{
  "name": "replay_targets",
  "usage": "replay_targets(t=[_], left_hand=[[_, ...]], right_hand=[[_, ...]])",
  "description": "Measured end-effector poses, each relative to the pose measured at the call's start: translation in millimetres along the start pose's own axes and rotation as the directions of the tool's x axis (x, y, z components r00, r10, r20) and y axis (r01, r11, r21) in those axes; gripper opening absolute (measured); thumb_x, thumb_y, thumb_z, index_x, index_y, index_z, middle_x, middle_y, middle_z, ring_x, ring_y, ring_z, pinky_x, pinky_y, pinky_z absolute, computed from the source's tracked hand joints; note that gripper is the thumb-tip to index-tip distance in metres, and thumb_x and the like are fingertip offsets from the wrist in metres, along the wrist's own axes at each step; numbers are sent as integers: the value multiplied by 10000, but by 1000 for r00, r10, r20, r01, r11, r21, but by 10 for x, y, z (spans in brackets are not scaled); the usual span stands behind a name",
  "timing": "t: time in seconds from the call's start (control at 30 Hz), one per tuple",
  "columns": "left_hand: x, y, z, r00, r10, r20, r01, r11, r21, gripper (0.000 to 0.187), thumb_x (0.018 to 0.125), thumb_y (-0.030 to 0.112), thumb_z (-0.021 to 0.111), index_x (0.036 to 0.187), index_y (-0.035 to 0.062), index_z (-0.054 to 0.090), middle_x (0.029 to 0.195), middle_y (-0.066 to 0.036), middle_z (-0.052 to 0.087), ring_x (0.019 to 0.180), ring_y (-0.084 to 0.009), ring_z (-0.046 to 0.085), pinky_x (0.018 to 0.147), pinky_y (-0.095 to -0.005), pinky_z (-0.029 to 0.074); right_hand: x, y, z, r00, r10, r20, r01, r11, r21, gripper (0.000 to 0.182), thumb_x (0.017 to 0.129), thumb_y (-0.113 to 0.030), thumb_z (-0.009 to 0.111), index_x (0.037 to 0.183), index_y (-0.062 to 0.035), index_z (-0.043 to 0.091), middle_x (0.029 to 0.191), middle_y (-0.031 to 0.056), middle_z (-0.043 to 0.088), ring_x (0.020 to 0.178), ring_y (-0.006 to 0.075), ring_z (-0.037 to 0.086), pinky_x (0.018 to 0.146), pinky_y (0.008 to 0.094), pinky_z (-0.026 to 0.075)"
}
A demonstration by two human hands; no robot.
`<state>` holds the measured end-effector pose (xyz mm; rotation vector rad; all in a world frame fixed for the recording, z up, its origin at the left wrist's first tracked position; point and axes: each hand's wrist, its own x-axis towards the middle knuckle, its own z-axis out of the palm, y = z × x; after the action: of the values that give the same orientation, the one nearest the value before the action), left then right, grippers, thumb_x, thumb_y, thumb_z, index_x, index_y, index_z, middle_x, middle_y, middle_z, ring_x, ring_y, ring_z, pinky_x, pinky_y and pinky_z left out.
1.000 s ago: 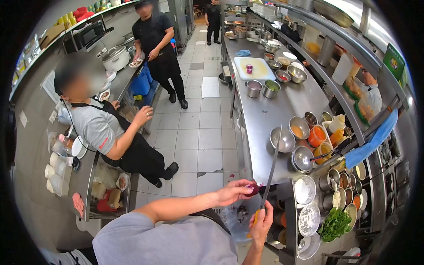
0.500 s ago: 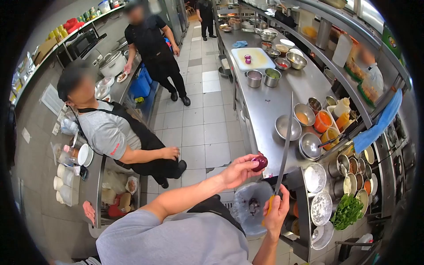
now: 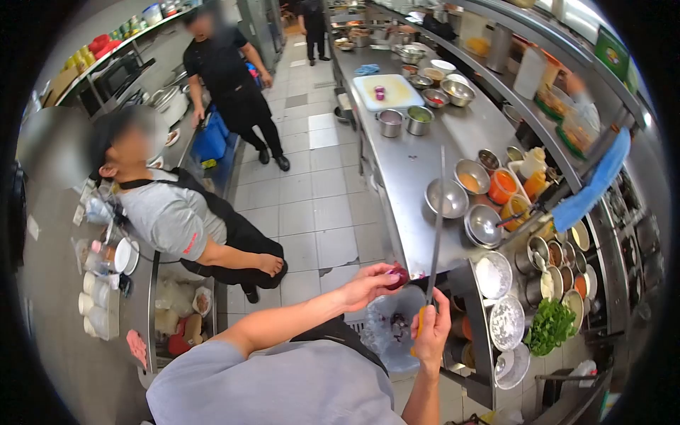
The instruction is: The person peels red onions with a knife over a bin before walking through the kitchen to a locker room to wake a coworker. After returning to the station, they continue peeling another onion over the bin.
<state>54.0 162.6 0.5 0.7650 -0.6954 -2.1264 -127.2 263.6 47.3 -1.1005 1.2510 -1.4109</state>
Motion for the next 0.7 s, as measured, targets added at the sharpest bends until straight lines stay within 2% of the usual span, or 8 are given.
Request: replay_targets(t=[0.03,0.07,0.1,0.3,0.33,0.43,0.57,0.7], left_hand=[[-25,-39,-18,1000,-14,-24,14,1000,-2,365,940,150,689,1251,11,558,1197,-85,631,1080,-152,632,945,-300,534],[-58,-67,-30,999,-25,-24,25,1000,6,428,904,218,746,1244,24,572,1177,-59,637,1087,-136,617,929,-298,520],[-70,-103,-50,999,-39,-30,40,999,8,425,900,218,751,1235,26,572,1173,-60,637,1087,-136,617,925,-297,521],[-82,-361,-248,991,-103,-81,103,995,-3,414,880,218,775,1186,39,561,1159,-68,636,1062,-141,629,895,-292,533],[-89,-399,-275,989,-116,-89,115,993,-14,417,878,217,777,1184,39,557,1159,-71,635,1052,-142,633,889,-291,535],[-75,-470,-358,986,-139,-95,134,989,-58,418,871,215,784,1174,43,553,1151,-72,635,1025,-145,642,879,-289,540],[-74,-547,-469,978,-179,-102,163,975,-147,416,865,214,789,1170,44,563,1125,-71,640,1007,-149,649,869,-292,545],[-111,-549,-544,961,-267,-63,251,948,-197,358,930,368,703,1106,65,633,1020,-49,664,925,-146,653,799,-289,545]], right_hand=[[-22,-17,4,1000,20,-18,-20,1000,-18,373,1066,-313,448,1347,-71,473,608,-8,478,462,55,431,416,205,354],[-36,-51,18,999,43,-29,-43,999,9,364,1061,-263,454,1353,-45,465,614,-16,473,481,45,428,422,196,343],[-45,-75,23,997,67,-35,-65,997,38,358,1057,-213,461,1359,-20,457,620,-24,467,499,35,425,428,187,332],[-80,60,-16,995,97,-26,-96,995,30,380,1056,-220,472,1376,-18,439,632,-24,471,512,37,431,432,189,340],[-86,92,-16,996,83,-35,-85,996,-40,390,1057,-332,471,1349,-74,474,617,-4,486,470,57,438,421,205,352],[-125,110,-4,988,149,-52,-148,989,8,385,1051,-241,481,1367,-24,449,637,-22,475,515,45,444,436,196,352],[-179,185,6,977,201,-67,-205,978,-47,377,1051,-260,478,1350,-29,467,633,-18,474,506,46,442,437,197,354],[-229,351,50,970,233,-65,-235,972,-26,374,1052,-244,462,1357,-28,458,624,-13,485,487,47,434,433,201,355]])
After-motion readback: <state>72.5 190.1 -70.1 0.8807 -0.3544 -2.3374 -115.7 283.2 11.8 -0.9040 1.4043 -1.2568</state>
